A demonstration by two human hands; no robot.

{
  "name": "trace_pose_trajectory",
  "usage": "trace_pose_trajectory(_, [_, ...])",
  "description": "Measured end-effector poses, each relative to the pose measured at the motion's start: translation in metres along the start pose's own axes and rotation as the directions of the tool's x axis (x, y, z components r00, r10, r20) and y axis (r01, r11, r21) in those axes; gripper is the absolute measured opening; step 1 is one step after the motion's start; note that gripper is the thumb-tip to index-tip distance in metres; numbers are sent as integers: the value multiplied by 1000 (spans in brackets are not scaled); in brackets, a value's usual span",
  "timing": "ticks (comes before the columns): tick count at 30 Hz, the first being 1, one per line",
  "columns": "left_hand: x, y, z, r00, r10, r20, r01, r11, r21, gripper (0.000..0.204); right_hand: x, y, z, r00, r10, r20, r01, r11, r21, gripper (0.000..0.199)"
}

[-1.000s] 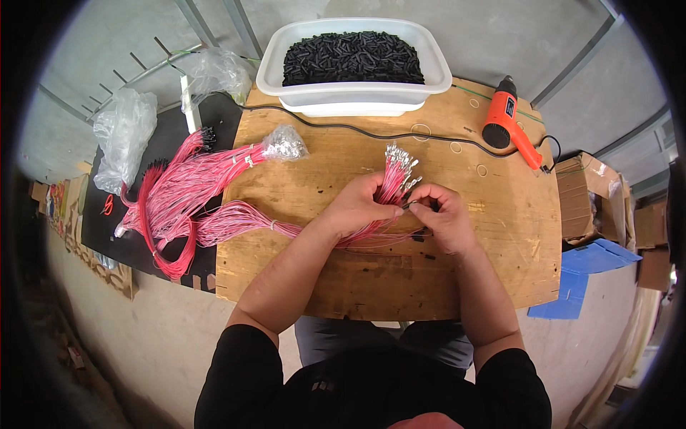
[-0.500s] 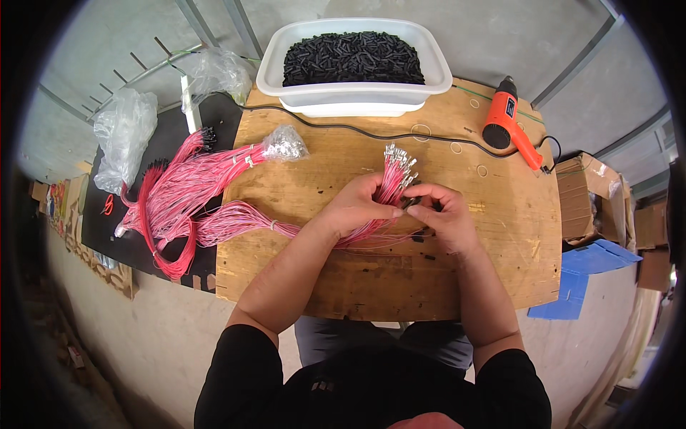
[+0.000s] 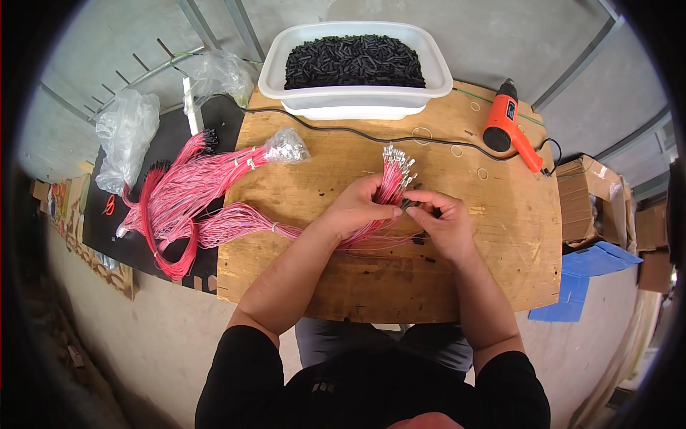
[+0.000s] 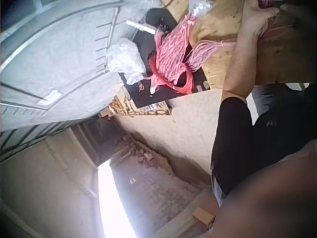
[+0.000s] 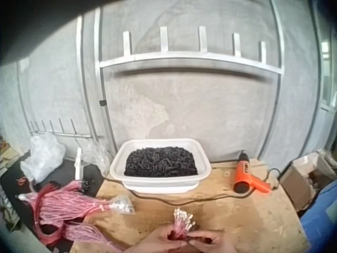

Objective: Slide black heat shrink tubes onto the ends of pink wire cables.

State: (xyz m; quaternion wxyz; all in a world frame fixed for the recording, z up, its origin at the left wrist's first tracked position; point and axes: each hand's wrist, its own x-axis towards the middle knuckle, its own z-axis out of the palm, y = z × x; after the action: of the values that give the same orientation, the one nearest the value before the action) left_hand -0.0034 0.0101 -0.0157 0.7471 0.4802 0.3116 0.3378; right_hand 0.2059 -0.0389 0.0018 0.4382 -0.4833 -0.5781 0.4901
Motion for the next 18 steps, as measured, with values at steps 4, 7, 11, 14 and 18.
trace_pose_trajectory(4, [-1,0,-1,1000,10,5,-10,1000,21,32,0,-3,2,1000,-4,-6,4,1000,-8,24])
trace_pose_trajectory(7, [-1,3,0,1000,13,12,-13,999,37,32,1,-1,0,1000,4,-6,-4,1000,1,19])
trace_pose_trajectory(11, [-4,7,4,1000,5,12,-5,1000,24,33,4,0,-6,999,-16,39,15,1000,19,11])
trace_pose_trajectory(14, [-5,10,4,1000,-9,30,7,998,61,32,4,-8,-7,995,24,101,-23,1000,-18,9])
trace_pose_trajectory(18, [-5,13,5,998,-5,69,0,997,80,31,6,-2,-9,996,-3,91,1,1000,21,7])
